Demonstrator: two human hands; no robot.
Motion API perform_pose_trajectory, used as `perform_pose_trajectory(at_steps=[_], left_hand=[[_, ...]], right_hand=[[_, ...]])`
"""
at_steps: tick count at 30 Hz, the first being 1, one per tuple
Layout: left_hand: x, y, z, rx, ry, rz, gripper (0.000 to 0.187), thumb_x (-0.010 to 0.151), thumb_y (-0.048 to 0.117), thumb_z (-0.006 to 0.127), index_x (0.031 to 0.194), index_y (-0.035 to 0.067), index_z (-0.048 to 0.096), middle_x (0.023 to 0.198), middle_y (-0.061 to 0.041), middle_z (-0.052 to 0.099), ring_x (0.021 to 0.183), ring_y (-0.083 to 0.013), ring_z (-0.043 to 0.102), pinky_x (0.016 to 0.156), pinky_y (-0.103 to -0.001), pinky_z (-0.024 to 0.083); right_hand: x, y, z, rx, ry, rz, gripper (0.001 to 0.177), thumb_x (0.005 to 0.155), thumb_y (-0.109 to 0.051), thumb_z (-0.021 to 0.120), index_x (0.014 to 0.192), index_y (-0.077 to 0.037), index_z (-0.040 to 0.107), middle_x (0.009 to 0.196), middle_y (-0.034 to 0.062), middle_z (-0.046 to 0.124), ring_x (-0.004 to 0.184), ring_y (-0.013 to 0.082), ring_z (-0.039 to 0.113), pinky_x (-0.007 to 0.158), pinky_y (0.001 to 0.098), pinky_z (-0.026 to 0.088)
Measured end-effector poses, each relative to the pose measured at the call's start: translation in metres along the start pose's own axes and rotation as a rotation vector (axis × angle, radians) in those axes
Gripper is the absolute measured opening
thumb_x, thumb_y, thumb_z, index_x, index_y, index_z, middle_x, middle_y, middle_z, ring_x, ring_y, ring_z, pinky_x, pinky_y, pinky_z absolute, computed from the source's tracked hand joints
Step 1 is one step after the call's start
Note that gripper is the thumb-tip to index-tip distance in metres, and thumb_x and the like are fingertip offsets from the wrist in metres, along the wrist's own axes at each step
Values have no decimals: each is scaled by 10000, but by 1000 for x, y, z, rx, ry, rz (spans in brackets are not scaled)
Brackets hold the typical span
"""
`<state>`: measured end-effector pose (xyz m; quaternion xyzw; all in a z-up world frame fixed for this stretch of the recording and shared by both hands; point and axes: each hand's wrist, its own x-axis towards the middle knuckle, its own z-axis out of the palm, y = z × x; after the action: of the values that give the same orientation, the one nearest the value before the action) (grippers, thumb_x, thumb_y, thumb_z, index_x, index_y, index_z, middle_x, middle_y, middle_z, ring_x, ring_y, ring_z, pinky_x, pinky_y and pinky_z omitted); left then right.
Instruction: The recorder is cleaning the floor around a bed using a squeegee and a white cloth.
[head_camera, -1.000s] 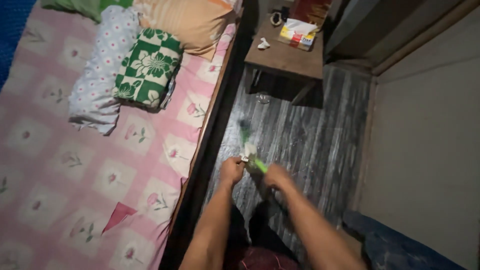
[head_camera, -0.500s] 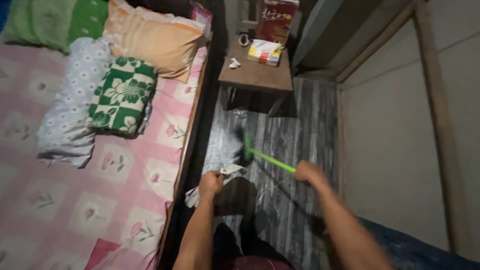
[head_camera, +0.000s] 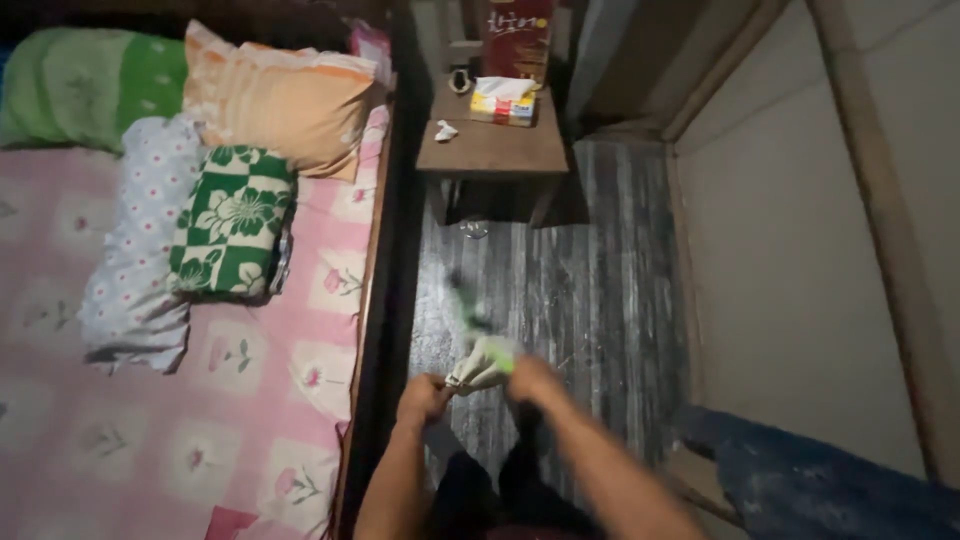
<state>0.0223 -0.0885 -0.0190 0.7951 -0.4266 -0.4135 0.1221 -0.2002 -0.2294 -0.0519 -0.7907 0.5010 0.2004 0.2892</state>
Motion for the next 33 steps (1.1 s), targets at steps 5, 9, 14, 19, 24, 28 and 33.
perform_pose_trajectory(at_steps=[5,9,14,19,24,28,33], left_hand=[[-18,27,-26,31,42,19,265,835,393,754,1014,208,818,942,-159,767,902,-349,743,824,-460,579],[-2,11,-19,79,24,2,290,834,402,764,993,168,829,966,-159,774,937,-353,740,852,-457,576],[0,52,-25,56,109,-69,310,843,438,737,1058,228,814,1039,-143,764,1005,-352,716,885,-473,566],[8,105,-33,47,114,-124,315,893,442,667,1038,204,814,1030,-134,783,1015,-343,732,900,-472,576],[48,117,-12,57,186,31,291,880,391,679,1083,216,792,1053,-160,755,1017,-372,712,886,-486,572],[53,141,0,28,224,9,288,897,396,673,1071,207,803,1033,-172,752,992,-391,713,883,-486,565],[91,169,15,-149,179,180,318,870,414,713,1038,161,808,956,-172,759,930,-378,732,816,-461,577]], right_hand=[[21,-16,52,-120,-112,-265,319,727,-327,711,963,-127,789,1026,169,757,961,377,734,825,496,589],[1,15,21,-28,-131,-209,361,733,-394,734,979,-136,795,999,162,742,920,379,715,796,506,572],[10,124,-31,150,-101,12,299,795,-286,645,910,-53,793,863,185,772,760,321,769,689,465,599],[-37,166,-138,161,38,299,326,782,-263,679,1013,-62,790,1018,197,775,935,345,768,810,470,600],[-101,173,-222,212,257,619,562,828,-457,765,1224,-62,714,1285,227,669,1207,418,643,1018,495,531],[-96,207,-231,280,338,707,437,838,-335,725,1214,-113,733,1269,206,679,1195,432,641,996,514,537],[-49,232,-250,533,239,758,363,845,-202,618,1152,-74,764,1109,206,821,1027,399,830,876,497,673]])
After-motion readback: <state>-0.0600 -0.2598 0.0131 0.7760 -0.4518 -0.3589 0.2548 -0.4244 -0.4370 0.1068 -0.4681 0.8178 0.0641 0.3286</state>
